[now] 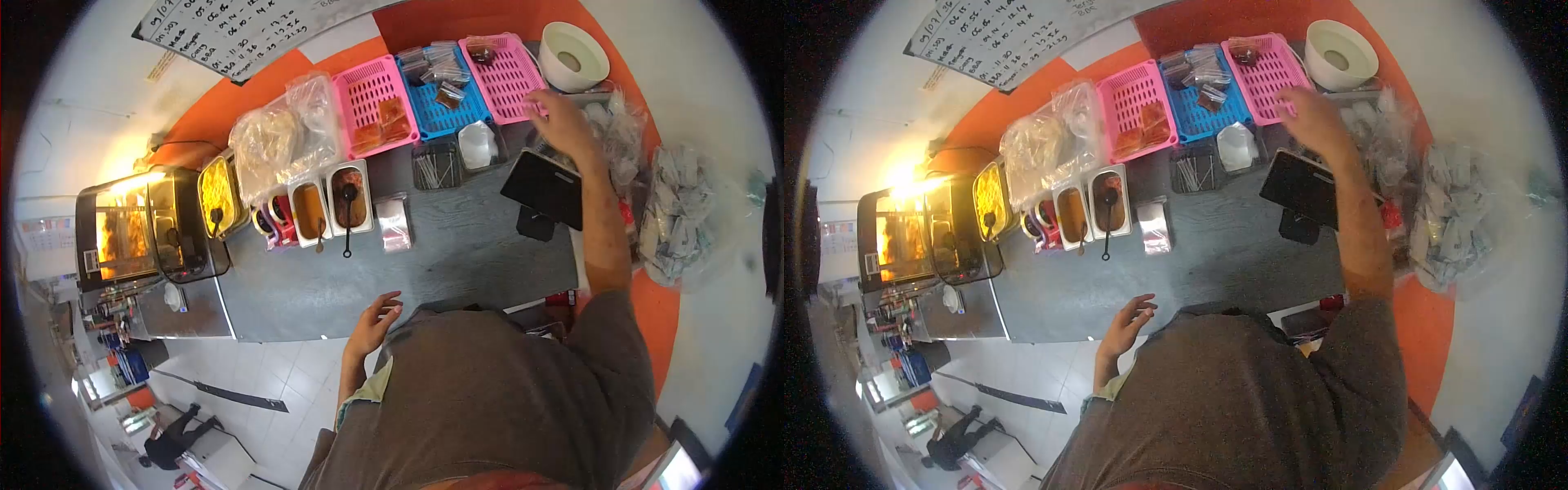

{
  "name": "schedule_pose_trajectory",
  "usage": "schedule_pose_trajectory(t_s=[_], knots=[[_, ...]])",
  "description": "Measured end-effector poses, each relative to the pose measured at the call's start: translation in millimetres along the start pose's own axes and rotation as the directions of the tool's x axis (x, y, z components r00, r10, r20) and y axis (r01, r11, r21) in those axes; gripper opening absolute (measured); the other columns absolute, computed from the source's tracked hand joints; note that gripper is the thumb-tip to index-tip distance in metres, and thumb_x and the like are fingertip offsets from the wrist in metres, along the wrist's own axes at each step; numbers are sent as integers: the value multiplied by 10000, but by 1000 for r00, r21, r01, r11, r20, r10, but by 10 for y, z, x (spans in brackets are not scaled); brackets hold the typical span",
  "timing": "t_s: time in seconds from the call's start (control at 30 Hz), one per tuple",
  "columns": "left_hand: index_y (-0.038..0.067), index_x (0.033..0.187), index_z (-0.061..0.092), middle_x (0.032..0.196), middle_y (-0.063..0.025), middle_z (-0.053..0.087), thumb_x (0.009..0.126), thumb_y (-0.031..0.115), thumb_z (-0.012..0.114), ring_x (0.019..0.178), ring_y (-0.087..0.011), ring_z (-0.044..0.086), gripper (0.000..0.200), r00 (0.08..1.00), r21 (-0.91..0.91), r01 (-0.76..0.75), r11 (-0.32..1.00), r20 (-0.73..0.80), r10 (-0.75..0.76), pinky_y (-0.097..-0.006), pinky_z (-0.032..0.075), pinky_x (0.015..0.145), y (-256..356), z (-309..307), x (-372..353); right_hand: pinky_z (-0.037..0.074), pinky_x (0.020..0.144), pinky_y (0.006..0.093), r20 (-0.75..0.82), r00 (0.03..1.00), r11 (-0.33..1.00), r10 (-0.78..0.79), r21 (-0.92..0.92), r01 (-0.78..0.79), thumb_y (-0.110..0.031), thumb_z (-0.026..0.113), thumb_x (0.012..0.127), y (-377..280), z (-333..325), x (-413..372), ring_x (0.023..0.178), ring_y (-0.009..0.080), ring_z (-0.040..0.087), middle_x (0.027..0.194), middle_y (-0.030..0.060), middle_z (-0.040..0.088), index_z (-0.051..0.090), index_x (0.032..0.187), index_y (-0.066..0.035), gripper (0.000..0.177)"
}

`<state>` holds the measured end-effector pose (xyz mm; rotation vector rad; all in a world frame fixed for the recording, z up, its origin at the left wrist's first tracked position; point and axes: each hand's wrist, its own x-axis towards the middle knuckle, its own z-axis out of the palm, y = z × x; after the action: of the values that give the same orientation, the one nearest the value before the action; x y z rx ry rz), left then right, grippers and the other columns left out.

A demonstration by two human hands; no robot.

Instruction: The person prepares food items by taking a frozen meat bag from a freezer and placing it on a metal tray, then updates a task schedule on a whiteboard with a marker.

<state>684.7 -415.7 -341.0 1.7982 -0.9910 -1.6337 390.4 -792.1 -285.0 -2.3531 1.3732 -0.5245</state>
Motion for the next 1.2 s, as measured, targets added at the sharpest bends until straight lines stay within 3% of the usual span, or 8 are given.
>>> schedule_pose_trajectory(t_s=[0.17,0.37,0.53,0.77,1.0,1.1,1.17,1.2], knots=[[71,1243,463,1107,-133,562,891,266,542,1004,-203,540,410,995,-122,68,990,84,-58,-314,441,831,-192,193,-65,461,773,395,175,982,998,69,-2,-70,-150,534,808,-94,-153,-423,894,299,599,933,147,630,618,960,-52,200],[51,1182,535,1002,-101,613,881,327,559,922,-165,564,409,950,-127,295,947,-66,-305,-270,439,765,-977,277,-166,473,725,400,-147,917,831,372,-387,-399,-163,514,818,472,-375,-976,828,321,605,888,130,640,618,938,-60,189],[52,1157,557,1001,-88,618,878,364,548,861,-137,572,419,920,-208,337,918,-136,-368,-238,433,695,-2817,302,-453,462,726,423,-7,926,926,376,23,-376,-126,564,787,458,-329,-1075,828,318,599,872,135,630,601,950,-91,171],[51,1160,554,1010,-94,619,878,381,534,841,-139,579,435,883,-160,442,883,-94,-459,-245,443,683,-2915,44,-490,455,768,416,90,989,993,-114,-27,117,-70,602,749,1466,256,104,858,315,594,875,145,627,604,978,-36,232],[58,1140,565,1016,-109,622,874,365,541,831,-182,601,407,898,-112,261,959,-336,-284,-287,478,672,-1907,91,-315,463,770,360,394,919,999,15,-44,2,-101,624,745,1564,419,411,847,293,604,858,147,627,608,896,-14,175],[50,1126,567,1002,-109,624,864,316,568,829,-197,609,373,945,-49,151,987,-286,-158,-304,482,697,-1694,103,-178,469,765,339,131,988,993,-76,102,62,-114,564,818,1539,155,269,799,254,607,826,131,621,569,883,-12,121],[37,1120,565,1002,-127,621,850,254,592,868,-214,611,347,957,153,-1,988,-286,45,-321,475,752,-1068,118,-91,456,690,389,-495,867,971,-62,172,168,-370,401,928,1015,-150,108,747,296,598,879,137,617,542,968,-73,331],[32,1121,562,1012,-135,617,848,233,593,895,-223,606,341,959,189,-89,978,-250,135,-324,465,780,-755,120,-17,456,690,389,-489,870,973,-60,166,161,-370,401,928,650,-266,-16,747,296,598,879,137,617,542,968,-73,331]])
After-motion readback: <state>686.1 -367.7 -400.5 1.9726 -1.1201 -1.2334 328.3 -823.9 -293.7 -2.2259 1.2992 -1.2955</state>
